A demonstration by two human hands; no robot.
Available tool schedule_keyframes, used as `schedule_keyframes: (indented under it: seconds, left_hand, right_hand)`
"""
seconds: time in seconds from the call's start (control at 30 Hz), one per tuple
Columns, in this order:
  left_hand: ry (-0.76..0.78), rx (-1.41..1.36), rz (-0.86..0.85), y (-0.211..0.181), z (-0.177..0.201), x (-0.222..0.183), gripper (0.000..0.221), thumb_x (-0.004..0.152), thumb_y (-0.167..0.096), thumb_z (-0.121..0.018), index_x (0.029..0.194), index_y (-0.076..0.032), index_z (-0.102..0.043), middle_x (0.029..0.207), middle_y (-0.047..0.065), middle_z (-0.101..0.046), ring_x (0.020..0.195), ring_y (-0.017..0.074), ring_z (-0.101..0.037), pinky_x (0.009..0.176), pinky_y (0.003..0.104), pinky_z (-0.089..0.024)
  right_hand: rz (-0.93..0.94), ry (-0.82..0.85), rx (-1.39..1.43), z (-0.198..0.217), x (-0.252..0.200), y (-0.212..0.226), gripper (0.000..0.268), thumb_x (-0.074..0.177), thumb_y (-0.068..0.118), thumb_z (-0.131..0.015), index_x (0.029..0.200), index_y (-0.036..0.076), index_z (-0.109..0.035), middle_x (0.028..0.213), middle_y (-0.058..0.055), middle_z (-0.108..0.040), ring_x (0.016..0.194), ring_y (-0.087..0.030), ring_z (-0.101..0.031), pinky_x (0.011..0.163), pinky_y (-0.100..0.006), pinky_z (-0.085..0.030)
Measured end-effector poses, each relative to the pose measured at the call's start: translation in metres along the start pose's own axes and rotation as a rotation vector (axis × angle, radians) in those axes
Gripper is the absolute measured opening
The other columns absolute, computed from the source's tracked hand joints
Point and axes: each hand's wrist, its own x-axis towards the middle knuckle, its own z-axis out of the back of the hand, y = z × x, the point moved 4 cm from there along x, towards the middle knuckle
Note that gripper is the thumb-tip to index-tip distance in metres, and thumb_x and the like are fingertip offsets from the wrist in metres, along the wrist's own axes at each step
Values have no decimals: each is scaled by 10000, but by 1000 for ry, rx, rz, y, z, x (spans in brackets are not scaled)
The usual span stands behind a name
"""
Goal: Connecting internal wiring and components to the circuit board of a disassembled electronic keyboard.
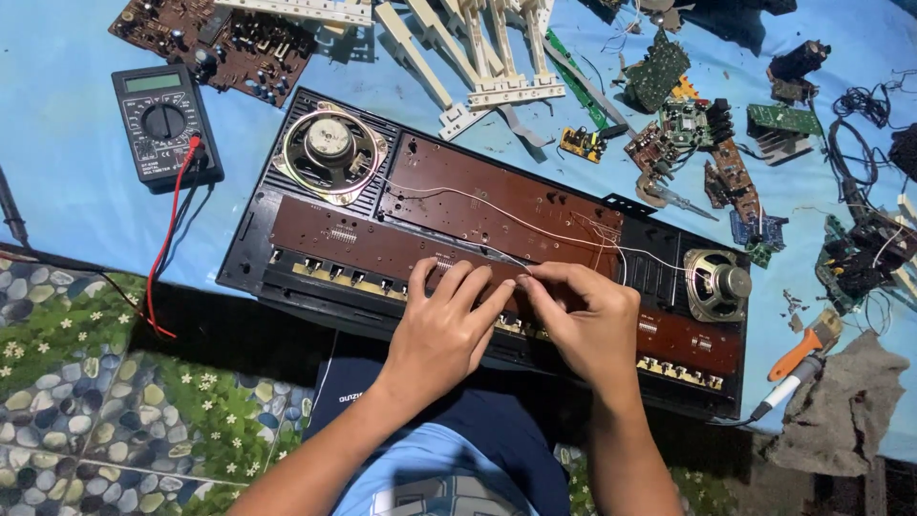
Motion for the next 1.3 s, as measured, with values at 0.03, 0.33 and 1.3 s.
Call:
schedule_keyframes:
  seconds: [0.03,0.33,1.3]
  left_hand:
    - [-1,0,-3,0,-1,-1,328,915,-150,-663,1239,-103,-673,1163,157,-616,1157,333,-575,1034,612,-352]
    - [40,21,-10,0,-4,-2,442,898,-184,-661,1339,-156,-643,1190,138,-597,1175,327,-555,1038,627,-347]
    - [93,57,-4,-3,0,7,202,937,-189,-635,1117,-111,-681,1177,136,-590,1149,330,-549,976,612,-383]
  right_hand:
    - [0,-3,-1,-1,0,-1,114,801,68,-849,893,130,-823,835,-78,-801,627,-264,-740,545,-324,-565]
    - [-98,-11,21,-1,0,-8,109,806,71,-836,883,148,-834,763,-95,-785,695,-283,-755,523,-329,-549]
    - [26,418,-213,-38,70,2,254,885,205,-717,1107,94,-773,878,-139,-798,822,-401,-754,695,-496,-589]
